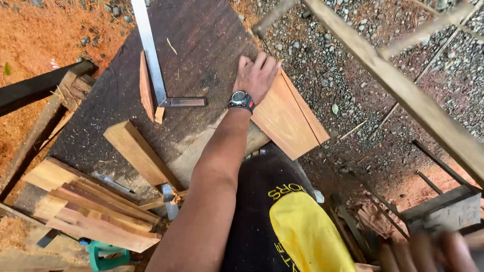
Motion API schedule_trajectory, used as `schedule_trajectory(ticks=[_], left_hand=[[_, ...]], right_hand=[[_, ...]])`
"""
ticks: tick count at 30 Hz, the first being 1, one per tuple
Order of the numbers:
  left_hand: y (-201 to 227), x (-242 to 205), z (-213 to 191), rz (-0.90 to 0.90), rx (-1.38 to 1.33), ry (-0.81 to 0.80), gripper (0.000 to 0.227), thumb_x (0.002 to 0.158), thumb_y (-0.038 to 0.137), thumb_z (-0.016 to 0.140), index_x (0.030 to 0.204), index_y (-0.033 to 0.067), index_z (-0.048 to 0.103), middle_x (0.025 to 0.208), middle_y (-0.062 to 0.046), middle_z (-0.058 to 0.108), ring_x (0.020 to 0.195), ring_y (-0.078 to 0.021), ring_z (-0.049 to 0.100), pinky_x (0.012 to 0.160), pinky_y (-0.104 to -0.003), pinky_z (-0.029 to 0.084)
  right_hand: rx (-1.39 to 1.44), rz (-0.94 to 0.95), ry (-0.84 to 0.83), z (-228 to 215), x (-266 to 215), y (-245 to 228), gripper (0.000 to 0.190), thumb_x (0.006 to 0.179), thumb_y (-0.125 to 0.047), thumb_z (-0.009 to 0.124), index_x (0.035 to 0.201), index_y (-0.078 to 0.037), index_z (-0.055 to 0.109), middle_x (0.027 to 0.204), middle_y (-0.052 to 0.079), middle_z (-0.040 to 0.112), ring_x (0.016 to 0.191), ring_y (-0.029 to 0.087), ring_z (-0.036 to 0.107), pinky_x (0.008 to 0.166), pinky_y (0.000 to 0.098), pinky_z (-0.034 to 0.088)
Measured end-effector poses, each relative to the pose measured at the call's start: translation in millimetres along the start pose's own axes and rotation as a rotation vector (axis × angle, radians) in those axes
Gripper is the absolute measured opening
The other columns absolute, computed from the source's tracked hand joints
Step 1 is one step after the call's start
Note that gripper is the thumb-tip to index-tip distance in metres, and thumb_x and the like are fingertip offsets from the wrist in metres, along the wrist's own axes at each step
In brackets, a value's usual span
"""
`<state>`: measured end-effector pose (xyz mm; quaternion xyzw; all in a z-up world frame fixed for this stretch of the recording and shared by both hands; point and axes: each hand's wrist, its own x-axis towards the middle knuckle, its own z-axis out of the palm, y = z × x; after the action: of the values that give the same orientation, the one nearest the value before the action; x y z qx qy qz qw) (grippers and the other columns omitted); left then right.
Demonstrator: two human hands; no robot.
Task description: Marking a piece of wood with a square and then sawing it on a workbench
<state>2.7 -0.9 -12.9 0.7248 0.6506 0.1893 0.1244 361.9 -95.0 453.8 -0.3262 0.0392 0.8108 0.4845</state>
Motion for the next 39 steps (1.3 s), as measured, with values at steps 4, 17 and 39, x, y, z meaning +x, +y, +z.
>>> schedule_trajectory(ticks=[4, 17, 39], left_hand=[[-4, -2, 5, -0.006, -0.028, -0.006, 0.022, 0.131, 0.031, 0.057, 0.113, 0.0223, 0.067, 0.105, 0.001, 0.053, 0.088, -0.0228, 0.052, 0.085, -0.047, 0.039], [1, -20, 9, 0.041, 0.031, -0.033, 0.013, 0.126, 0.022, 0.065, 0.117, 0.0223, 0.074, 0.109, 0.003, 0.057, 0.102, -0.0210, 0.054, 0.087, -0.049, 0.037], [-6, -9, 13, 0.073, 0.082, -0.138, 0.011, 0.123, 0.019, 0.065, 0.125, 0.0267, 0.074, 0.113, 0.005, 0.059, 0.118, -0.0224, 0.055, 0.087, -0.051, 0.039]], right_hand=[[-0.341, -0.085, 0.391, 41, 61, 35, 0.056, 0.148, -0.029, 0.045, 0.094, -0.015, 0.045, 0.078, 0.005, 0.041, 0.061, 0.023, 0.032, 0.054, 0.0479, 0.030], [-0.539, -0.048, 0.606, 82, 77, 66, 0.060, 0.137, -0.030, 0.053, 0.079, -0.026, 0.040, 0.059, -0.010, 0.028, 0.046, 0.010, 0.019, 0.044, 0.0368, 0.015], [-0.357, -0.035, 0.352, 31, 0, 25, 0.062, 0.149, -0.034, 0.043, 0.089, -0.019, 0.046, 0.071, 0.000, 0.043, 0.052, 0.017, 0.032, 0.049, 0.0398, 0.031]])
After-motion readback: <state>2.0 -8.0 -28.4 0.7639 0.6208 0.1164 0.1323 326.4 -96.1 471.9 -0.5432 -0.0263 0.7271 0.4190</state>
